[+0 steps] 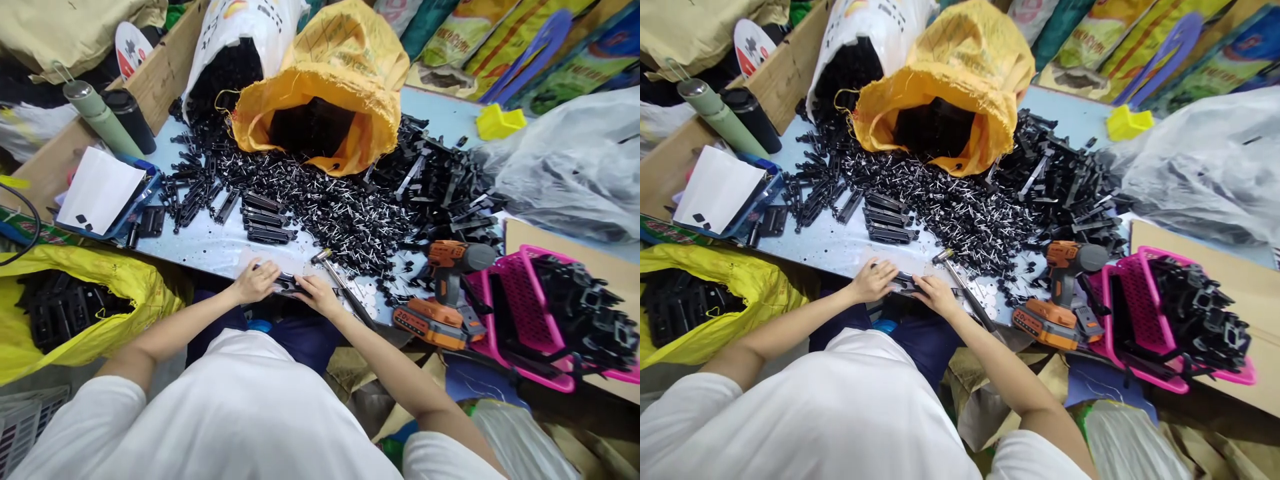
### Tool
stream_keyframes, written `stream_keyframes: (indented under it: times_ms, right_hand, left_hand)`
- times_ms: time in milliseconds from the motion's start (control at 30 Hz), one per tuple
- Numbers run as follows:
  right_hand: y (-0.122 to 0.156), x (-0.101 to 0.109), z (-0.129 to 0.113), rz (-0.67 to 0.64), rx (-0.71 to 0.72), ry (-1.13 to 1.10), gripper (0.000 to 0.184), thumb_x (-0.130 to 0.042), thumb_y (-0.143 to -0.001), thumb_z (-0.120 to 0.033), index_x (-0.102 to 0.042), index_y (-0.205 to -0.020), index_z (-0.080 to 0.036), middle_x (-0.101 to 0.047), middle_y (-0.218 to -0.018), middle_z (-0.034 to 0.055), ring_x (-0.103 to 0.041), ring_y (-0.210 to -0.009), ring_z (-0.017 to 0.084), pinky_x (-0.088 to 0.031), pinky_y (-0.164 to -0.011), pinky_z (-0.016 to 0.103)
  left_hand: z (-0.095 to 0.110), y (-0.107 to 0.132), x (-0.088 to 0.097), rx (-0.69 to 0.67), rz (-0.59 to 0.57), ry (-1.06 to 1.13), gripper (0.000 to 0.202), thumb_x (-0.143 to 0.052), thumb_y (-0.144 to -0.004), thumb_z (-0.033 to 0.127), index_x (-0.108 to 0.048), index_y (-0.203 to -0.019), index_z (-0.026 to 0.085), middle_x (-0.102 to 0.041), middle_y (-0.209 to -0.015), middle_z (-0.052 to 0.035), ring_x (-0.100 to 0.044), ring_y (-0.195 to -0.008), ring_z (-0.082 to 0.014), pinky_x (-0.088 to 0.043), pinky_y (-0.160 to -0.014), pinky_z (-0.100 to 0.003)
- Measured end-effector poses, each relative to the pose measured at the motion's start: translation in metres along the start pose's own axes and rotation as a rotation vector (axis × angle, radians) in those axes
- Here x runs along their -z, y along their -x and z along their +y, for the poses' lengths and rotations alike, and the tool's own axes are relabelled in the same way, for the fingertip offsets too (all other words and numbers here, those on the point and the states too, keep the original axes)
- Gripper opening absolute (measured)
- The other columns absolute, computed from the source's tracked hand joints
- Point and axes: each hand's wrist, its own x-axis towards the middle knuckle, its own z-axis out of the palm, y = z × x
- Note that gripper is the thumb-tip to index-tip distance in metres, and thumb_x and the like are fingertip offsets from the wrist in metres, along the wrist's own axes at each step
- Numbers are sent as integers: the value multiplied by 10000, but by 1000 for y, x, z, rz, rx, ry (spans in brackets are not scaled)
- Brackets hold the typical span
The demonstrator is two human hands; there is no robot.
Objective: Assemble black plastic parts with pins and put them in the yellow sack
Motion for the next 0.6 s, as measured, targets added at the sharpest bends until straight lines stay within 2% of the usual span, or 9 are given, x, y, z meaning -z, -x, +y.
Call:
stream_keyframes:
  times_ms: [67,100,167,200,233,300,433,533,600]
  right_hand:
    - [0,0,8,-41,-34,83,522,-424,-896,-520,-524,-1258,-157,-613,-1004,120,-558,-890,204,-419,-765,305]
    - [-1,3,11,-55,-70,125,543,-417,-880,-564,-580,-1180,-141,-620,-952,121,-562,-851,208,-416,-735,302]
    - [-5,12,12,-61,-145,171,609,-382,-847,-650,-663,-911,-114,-619,-794,113,-563,-738,199,-399,-665,285]
    - [-7,20,10,-57,-157,160,641,-356,-837,-679,-656,-780,-116,-603,-716,102,-555,-681,186,-385,-631,273]
    - [-9,29,7,-48,-143,124,664,-326,-835,-697,-629,-684,-126,-582,-654,90,-541,-630,172,-368,-600,264]
    - [-10,53,-6,-19,-45,-35,681,-253,-858,-690,-584,-615,-148,-548,-590,69,-512,-566,149,-346,-565,257]
    - [0,95,-49,37,227,-571,686,-96,-913,-610,-544,-613,-185,-495,-516,44,-490,-514,138,-365,-549,265]
    - [5,92,-82,149,274,-881,700,-22,-896,-617,-500,-591,-206,-459,-486,36,-484,-483,144,-397,-531,275]
    - [-3,74,-95,318,129,-898,752,46,-851,-656,-533,-680,-209,-515,-589,74,-543,-587,181,-448,-595,315]
  left_hand:
    - [8,-18,-2,-89,-110,29,450,-460,-899,407,-494,-1249,126,-585,-1178,-179,-526,-1133,-276,-364,-965,-450]
    - [9,-26,-3,-87,-146,28,463,-452,-901,420,-502,-1232,101,-604,-1114,-188,-558,-1069,-273,-405,-909,-423]
    - [8,-37,-1,-30,-181,12,449,-406,-912,452,-575,-1101,82,-634,-946,-178,-599,-921,-259,-459,-780,-375]
    - [7,-40,3,2,-181,9,457,-370,-919,471,-611,-997,90,-636,-865,-163,-606,-856,-249,-470,-726,-356]
    - [7,-40,9,29,-169,18,486,-334,-924,492,-628,-887,108,-630,-792,-146,-607,-796,-236,-474,-681,-339]
    - [13,-36,29,40,-117,96,558,-261,-928,531,-614,-729,147,-607,-679,-107,-597,-691,-203,-467,-616,-309]
    - [54,-19,76,-77,27,503,682,-51,-930,544,-580,-680,194,-581,-598,-62,-574,-581,-150,-454,-569,-282]
    - [89,-12,93,-103,92,745,753,69,-901,559,-558,-671,211,-561,-563,-57,-567,-544,-141,-460,-550,-283]
    - [102,-11,89,-31,200,761,808,131,-864,588,-559,-671,216,-553,-557,-66,-569,-549,-155,-476,-566,-307]
